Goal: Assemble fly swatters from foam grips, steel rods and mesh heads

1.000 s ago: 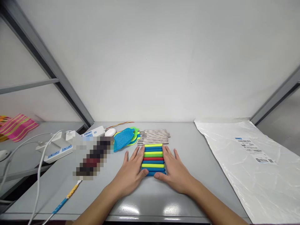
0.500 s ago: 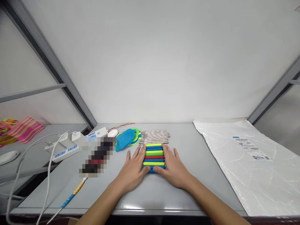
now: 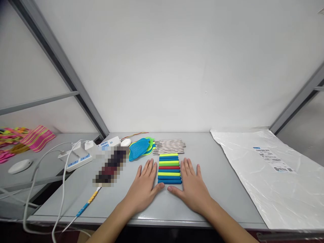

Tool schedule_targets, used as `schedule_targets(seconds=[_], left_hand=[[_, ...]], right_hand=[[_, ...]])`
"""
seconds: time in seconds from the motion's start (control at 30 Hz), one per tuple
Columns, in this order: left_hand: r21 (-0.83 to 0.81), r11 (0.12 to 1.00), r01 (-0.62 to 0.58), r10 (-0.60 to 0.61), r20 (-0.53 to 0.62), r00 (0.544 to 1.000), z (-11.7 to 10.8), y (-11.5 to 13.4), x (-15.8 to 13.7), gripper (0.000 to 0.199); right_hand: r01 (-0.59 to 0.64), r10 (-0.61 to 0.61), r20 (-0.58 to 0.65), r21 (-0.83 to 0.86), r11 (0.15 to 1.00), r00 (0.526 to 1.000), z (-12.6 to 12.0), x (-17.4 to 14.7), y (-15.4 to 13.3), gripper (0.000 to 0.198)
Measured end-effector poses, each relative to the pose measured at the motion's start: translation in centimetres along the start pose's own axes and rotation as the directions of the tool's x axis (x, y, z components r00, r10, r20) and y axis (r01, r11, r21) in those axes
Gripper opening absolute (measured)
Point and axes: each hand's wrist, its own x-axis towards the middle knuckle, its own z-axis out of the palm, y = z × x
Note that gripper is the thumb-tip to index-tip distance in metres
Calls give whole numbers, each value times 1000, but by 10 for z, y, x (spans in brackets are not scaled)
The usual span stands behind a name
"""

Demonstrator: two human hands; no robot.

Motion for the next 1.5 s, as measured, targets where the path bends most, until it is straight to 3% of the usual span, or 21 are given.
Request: schedule_targets(seconds=[0.43,1.07,1.23,1.5], left_hand=[[36,999,-18,18,3,1000,4,14,-16,85],[32,999,0,2,-49,999,8,9,-15,80],[-4,999,48,-48,-17,999,1,1,-15,80],[-31,999,26,-26,5,1000,-11,-12,-21,75]], right_hand=[[-123,119,-51,-96,988,992,13,-13,-17,93],[-137,132,-83,-56,989,988,12,-15,-16,95],[-112,110,-45,-42,993,993,4,-21,-3,90],[-34,30,-42,-80,996,999,1,-30,24,81]])
